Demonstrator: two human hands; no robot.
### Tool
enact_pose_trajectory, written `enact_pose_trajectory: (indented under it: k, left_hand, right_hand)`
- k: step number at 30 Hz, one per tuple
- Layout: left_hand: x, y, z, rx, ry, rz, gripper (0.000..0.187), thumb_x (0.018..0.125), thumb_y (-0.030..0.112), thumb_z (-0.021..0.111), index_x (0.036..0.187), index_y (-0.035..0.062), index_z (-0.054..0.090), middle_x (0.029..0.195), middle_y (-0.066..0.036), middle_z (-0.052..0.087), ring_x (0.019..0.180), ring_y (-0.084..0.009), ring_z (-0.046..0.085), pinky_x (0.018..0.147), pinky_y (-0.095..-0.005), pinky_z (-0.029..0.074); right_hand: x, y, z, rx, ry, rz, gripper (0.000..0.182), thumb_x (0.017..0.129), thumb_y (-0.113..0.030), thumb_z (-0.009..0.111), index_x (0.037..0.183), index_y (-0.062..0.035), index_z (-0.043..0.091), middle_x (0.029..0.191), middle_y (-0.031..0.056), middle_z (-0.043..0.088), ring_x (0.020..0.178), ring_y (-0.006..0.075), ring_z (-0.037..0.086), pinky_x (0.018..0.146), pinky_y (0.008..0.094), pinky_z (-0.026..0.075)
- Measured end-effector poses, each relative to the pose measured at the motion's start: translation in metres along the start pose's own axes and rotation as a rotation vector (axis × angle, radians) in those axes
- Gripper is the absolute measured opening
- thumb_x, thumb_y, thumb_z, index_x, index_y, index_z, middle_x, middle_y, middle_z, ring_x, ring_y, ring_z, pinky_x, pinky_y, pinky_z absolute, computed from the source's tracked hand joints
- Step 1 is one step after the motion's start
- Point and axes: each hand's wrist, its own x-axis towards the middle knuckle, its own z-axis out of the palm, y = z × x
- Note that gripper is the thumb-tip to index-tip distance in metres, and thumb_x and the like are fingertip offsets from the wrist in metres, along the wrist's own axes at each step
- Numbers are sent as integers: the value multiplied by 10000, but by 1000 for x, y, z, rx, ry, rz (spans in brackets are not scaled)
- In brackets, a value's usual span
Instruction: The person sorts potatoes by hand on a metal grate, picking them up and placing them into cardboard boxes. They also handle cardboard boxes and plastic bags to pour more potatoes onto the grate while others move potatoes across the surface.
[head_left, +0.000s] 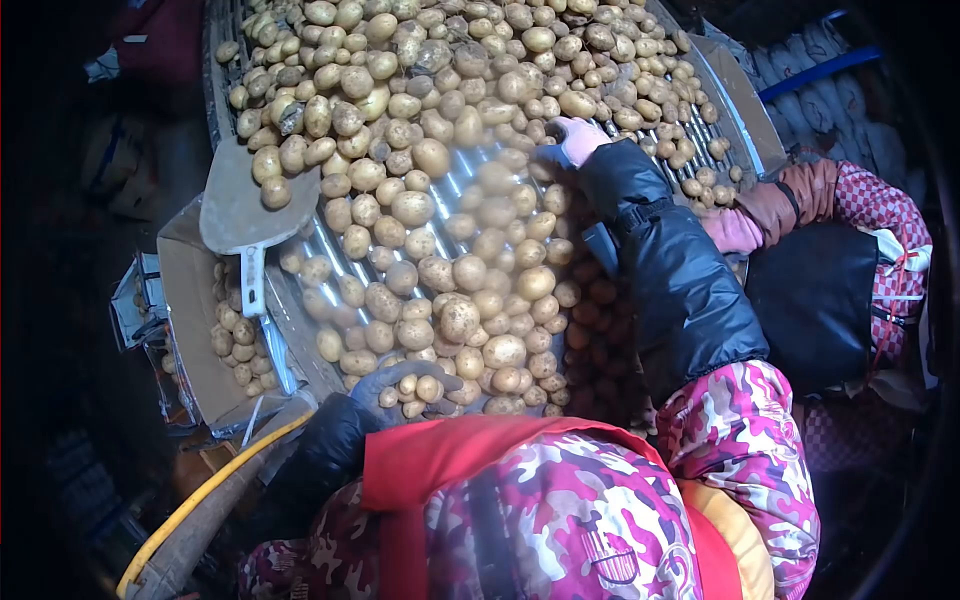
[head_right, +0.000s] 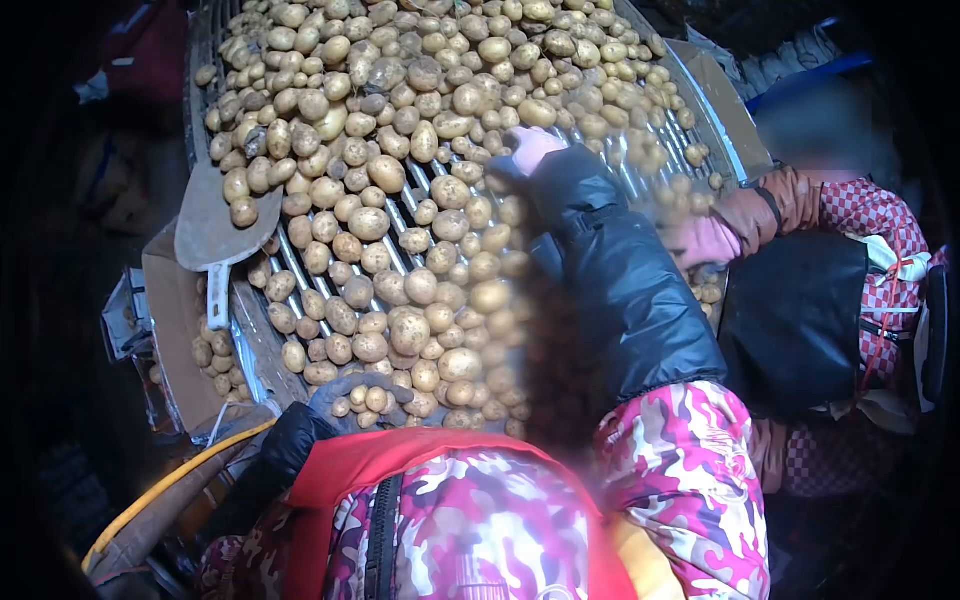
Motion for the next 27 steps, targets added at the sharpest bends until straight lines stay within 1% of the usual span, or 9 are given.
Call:
enact_pose_trajectory:
  k: [5, 6, 8, 11, 16, 17, 19, 22, 27]
  left_hand:
    - [-1, 2, 9, 186, 52, 38, 363, 982, -20, 600, 1324, -144, 596, 1164, -147, 623, 1185, -288, 657, 1149, -453, 527]
    - [-2, 2, 12, 236, 72, 44, 349, 988, -19, 585, 1310, -153, 603, 1140, -138, 620, 1176, -285, 658, 1152, -450, 525]
    - [0, -2, -1, 290, 19, 39, 401, 1046, 152, 536, 1381, -65, 576, 1335, -183, 611, 1241, -312, 639, 1105, -448, 550]
    - [5, -12, -24, 138, 26, -4, 452, 1075, 269, 500, 1404, -33, 573, 1382, -184, 627, 1245, -307, 638, 1083, -425, 558]
    - [12, -14, -56, -131, -56, -112, 683, 732, -151, 731, 1385, -128, 533, 1290, -186, 603, 1248, -303, 614, 1186, -464, 496]
    - [16, -18, -69, -119, -84, -112, 681, 740, -151, 726, 1390, -127, 525, 1313, -197, 600, 1265, -310, 610, 1185, -468, 497]
    - [13, -16, -48, -24, -20, -64, 560, 852, 13, 644, 1383, -132, 541, 1272, -184, 625, 1226, -291, 625, 1135, -437, 521]
    - [5, -15, -13, 135, 134, -4, 580, 1060, 344, 489, 1358, -143, 589, 1165, -143, 679, 1114, -246, 665, 1043, -383, 567]
    - [24, -25, -75, -176, -52, -139, 406, 1021, 160, 586, 1332, -101, 590, 1309, -257, 640, 1193, -350, 648, 1090, -544, 535]
  right_hand:
    - [-17, -29, -15, 13, -120, -17, 742, 823, -550, 796, 1411, -124, 643, 1377, 240, 648, 1293, 411, 606, 1062, 485, 502]
    - [-15, -27, -8, 21, -178, -29, 683, 841, -518, 775, 1382, -125, 636, 1408, 200, 603, 1324, 390, 590, 1115, 479, 476]
    - [-31, -58, -10, -105, -147, 29, 643, 850, -471, 788, 1372, -125, 642, 1433, 216, 567, 1320, 396, 593, 1105, 479, 487]
    - [-39, -77, -15, -92, -170, 66, 586, 859, -411, 799, 1353, -128, 659, 1435, 216, 564, 1306, 394, 607, 1090, 475, 499]
    - [-34, -83, 3, -106, -89, 114, 455, 896, -316, 767, 1302, -123, 695, 1389, 199, 616, 1276, 391, 633, 1077, 464, 511]
    - [-35, -86, 7, -103, -70, 133, 425, 904, -297, 756, 1290, -126, 704, 1368, 194, 637, 1269, 387, 639, 1075, 460, 512]
    - [-38, -94, 1, -48, -101, 152, 375, 916, -272, 739, 1262, -129, 721, 1325, 187, 674, 1252, 375, 653, 1067, 453, 517]
    - [-40, -94, -11, 53, -176, 166, 324, 924, -259, 721, 1223, -134, 744, 1272, 176, 715, 1216, 354, 677, 1048, 442, 528]
    - [-37, -84, 13, 43, -103, 79, 275, 962, -178, 601, 1175, -87, 749, 1127, 221, 752, 1078, 375, 728, 936, 453, 555]
